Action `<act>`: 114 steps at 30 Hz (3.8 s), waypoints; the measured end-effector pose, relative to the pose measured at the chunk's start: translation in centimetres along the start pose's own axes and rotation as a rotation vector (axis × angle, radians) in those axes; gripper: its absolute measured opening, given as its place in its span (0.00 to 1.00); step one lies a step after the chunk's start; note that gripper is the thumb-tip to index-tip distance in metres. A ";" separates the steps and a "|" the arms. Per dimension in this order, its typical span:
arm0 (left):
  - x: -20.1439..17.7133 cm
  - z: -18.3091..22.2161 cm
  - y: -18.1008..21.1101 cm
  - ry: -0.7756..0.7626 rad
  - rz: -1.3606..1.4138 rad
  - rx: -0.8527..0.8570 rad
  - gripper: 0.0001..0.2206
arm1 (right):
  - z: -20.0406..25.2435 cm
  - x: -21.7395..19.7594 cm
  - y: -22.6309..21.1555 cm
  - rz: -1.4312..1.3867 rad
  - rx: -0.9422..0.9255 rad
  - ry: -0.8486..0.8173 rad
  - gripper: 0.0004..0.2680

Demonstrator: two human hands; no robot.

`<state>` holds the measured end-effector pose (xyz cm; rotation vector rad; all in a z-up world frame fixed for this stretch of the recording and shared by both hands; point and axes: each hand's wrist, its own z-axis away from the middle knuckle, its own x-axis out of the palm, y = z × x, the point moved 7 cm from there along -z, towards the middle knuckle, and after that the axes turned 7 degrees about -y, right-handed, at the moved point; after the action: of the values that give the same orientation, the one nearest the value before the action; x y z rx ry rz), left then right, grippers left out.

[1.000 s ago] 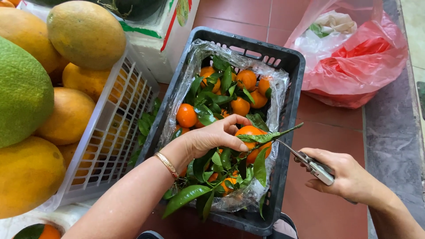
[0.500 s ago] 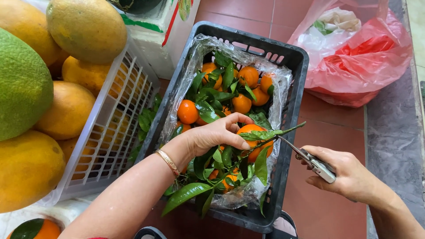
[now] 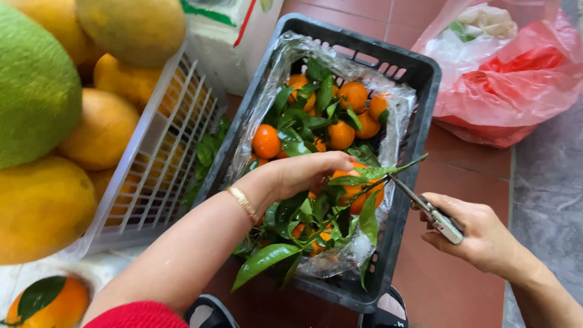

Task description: Trimming the stems and leaves off citrus fruits using pruning shears and sorting them into a crate.

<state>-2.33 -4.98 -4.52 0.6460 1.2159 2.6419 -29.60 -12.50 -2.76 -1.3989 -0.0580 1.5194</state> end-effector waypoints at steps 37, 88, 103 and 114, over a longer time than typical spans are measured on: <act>-2.7 0.9 6.2 0.228 -0.336 -0.128 0.35 | 2.5 -2.0 2.8 -0.741 0.167 0.348 0.24; -6.3 -17.5 -3.3 0.417 -0.977 -0.137 0.15 | 1.1 1.7 8.0 -0.821 0.348 0.250 0.26; -11.9 -15.2 0.5 0.463 -1.383 -0.361 0.08 | 0.6 1.4 7.7 -0.843 0.387 0.213 0.26; -13.8 -21.0 -5.2 0.520 -1.520 -0.274 0.11 | 0.8 1.1 8.3 -0.793 0.446 0.189 0.26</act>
<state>0.37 -20.30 -24.91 -0.7994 0.7837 1.5181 -35.12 -15.25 -8.45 -0.9732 -0.1298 0.6819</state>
